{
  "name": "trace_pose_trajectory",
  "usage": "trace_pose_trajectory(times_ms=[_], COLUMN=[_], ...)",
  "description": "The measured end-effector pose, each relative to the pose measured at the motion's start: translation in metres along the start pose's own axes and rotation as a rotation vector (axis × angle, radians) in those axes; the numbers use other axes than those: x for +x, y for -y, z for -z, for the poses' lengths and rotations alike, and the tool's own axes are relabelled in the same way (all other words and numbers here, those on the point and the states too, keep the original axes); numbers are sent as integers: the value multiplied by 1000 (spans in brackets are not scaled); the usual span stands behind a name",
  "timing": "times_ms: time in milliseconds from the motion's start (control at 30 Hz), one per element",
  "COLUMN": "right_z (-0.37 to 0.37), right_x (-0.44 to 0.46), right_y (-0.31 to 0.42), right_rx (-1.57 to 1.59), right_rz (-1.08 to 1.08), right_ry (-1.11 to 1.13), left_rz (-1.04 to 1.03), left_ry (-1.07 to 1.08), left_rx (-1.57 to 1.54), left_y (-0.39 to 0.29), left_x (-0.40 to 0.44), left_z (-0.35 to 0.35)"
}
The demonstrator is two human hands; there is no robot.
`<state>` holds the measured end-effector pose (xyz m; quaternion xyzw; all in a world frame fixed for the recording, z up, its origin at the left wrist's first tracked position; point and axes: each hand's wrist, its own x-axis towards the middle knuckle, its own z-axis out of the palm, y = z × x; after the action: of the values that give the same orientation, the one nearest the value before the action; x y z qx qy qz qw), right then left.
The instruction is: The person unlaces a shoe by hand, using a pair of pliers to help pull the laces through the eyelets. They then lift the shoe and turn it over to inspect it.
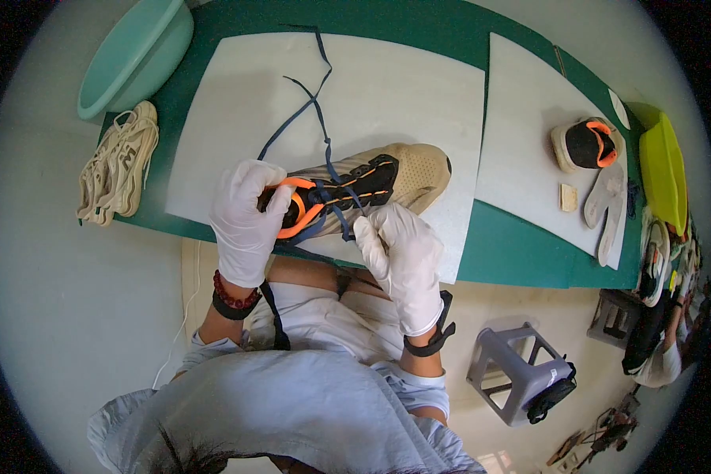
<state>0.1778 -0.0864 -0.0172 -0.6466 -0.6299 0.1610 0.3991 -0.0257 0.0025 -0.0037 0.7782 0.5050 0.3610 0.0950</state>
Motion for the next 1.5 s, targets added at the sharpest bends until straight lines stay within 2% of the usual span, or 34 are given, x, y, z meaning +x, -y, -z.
trace_pose_trajectory(times_ms=[800,1200,1300,1367,1433,1500], right_z=[-1,-2,-1,-8,-7,4], right_x=[-10,-12,-15,-9,-3,4], right_y=[-17,-15,-13,4,6,12], right_rx=[60,99,287,551,608,436], right_rz=[92,49,-60,-271,-331,-369], right_ry=[3,13,2,-219,-330,-168], left_rz=[14,11,-1,-6,2,4], left_ry=[-5,24,23,23,21,28], left_rx=[-53,-73,-38,-27,-43,-21], left_y=[4,-1,-3,-3,-2,-2], left_x=[-1,1,2,2,2,2], left_z=[-3,2,3,3,3,3])
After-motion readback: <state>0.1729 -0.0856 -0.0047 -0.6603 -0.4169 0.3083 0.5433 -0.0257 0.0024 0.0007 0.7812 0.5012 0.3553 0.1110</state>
